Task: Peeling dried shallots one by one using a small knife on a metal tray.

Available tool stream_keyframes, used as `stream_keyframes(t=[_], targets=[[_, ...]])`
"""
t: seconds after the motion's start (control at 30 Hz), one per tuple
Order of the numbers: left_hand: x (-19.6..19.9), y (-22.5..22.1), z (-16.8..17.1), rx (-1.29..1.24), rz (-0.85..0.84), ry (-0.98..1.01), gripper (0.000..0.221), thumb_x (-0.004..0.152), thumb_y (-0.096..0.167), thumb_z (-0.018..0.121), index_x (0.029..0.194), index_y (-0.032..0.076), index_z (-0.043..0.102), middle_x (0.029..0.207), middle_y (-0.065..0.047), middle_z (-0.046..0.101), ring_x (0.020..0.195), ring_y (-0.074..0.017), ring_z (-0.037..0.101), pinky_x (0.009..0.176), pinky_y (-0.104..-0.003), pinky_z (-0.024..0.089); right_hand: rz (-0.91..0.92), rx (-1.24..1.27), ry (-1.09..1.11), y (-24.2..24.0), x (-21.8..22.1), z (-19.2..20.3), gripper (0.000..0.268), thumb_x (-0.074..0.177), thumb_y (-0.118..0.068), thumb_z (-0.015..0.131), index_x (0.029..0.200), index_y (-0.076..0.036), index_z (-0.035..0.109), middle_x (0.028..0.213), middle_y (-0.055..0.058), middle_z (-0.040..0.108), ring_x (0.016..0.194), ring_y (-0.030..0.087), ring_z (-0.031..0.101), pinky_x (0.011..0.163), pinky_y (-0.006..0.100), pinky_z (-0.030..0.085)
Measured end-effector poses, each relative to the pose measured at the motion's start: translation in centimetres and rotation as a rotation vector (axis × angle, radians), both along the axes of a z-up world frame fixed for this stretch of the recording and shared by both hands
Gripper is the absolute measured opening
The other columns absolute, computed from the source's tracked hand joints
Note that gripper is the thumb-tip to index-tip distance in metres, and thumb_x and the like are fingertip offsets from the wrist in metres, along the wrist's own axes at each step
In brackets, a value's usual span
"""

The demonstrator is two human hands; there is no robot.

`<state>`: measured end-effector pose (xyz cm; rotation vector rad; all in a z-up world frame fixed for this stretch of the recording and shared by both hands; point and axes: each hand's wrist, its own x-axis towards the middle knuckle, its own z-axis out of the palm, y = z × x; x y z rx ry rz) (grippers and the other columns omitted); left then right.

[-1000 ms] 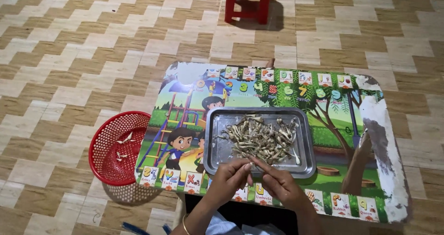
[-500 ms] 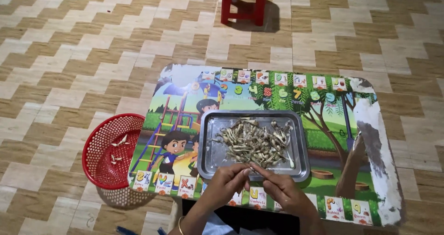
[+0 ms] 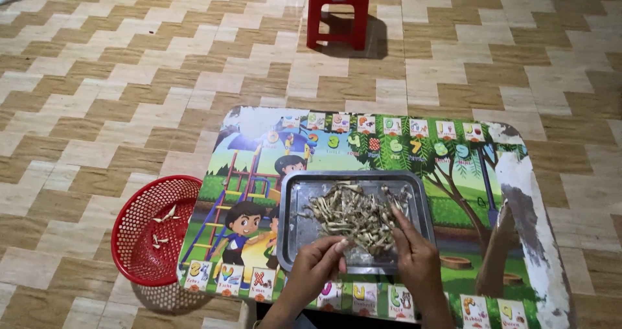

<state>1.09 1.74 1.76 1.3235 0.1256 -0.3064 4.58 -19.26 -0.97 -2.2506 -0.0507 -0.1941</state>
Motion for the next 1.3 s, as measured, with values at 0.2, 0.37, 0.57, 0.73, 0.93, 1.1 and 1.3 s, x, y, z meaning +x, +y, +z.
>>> stream_keyframes(t=[0.2,0.37,0.57,0.73,0.93,1.1,1.3], targets=[[1.5,-0.1,-0.2,0.185,0.010,-0.067,0.022,0.090,0.015,0.061,0.105,0.002,0.073,0.067,-0.005,0.071,0.048,-0.0073,0.056,0.043,-0.020,0.045,0.423,0.418,0.455,2.1,-1.8,2.9,0.058,0.092,-0.027,0.048,0.148,-0.017,0.040,0.053,-0.003,0.042,0.046,0.011,0.034,0.045,0.028,0.025],[2.1,0.2,-0.7,0.262,0.007,-0.135,0.021,0.087,0.013,0.064,0.104,0.004,0.073,0.072,-0.005,0.073,0.055,-0.0083,0.063,0.046,-0.021,0.045,0.364,0.272,0.335,2.2,-1.2,2.1,0.045,0.085,-0.020,0.057,0.129,-0.011,0.059,0.111,0.007,0.079,0.048,0.009,0.050,0.048,0.025,0.043],[2.1,0.2,-0.1,0.278,-0.028,-0.215,0.024,0.090,0.014,0.059,0.106,0.004,0.074,0.075,-0.004,0.072,0.055,-0.0074,0.058,0.043,-0.021,0.040,0.427,0.614,0.515,1.3,-1.0,0.3,0.055,0.092,-0.024,0.050,0.145,-0.012,0.045,0.052,-0.002,0.050,0.040,0.008,0.032,0.037,0.025,0.022],[1.5,0.6,-1.6,0.117,-0.095,-0.168,0.026,0.093,0.016,0.057,0.107,0.001,0.073,0.067,0.001,0.064,0.052,-0.0052,0.047,0.046,-0.020,0.034,0.386,0.652,0.516,1.0,-1.4,0.8,0.048,0.091,-0.017,0.054,0.138,-0.008,0.055,0.049,-0.001,0.050,0.039,0.008,0.029,0.037,0.025,0.020],[1.2,0.1,-2.8,-0.032,-0.129,0.056,0.027,0.094,0.018,0.058,0.108,0.000,0.072,0.066,-0.001,0.063,0.052,-0.0039,0.049,0.047,-0.017,0.035,0.359,0.653,0.564,0.7,-2.0,2.0,0.057,0.093,-0.021,0.047,0.149,-0.016,0.038,0.058,-0.001,0.049,0.043,0.010,0.035,0.037,0.024,0.025],[1.0,0.2,-3.5,-0.023,-0.196,-0.083,0.022,0.098,0.018,0.053,0.102,0.003,0.069,0.065,0.002,0.058,0.050,-0.0047,0.043,0.045,-0.020,0.034,0.440,0.689,0.513,0.7,-2.2,-0.3,0.048,0.092,-0.015,0.054,0.137,-0.003,0.056,0.048,-0.004,0.039,0.042,0.009,0.027,0.041,0.027,0.018],[0.9,0.1,-2.9,-0.049,-0.118,-0.009,0.024,0.095,0.016,0.057,0.105,0.000,0.072,0.063,0.000,0.061,0.049,-0.0052,0.046,0.045,-0.019,0.036,0.261,0.503,0.341,1.2,-1.8,0.6,0.049,0.088,-0.011,0.054,0.136,-0.008,0.055,0.048,0.000,0.052,0.038,0.012,0.036,0.035,0.026,0.027]])
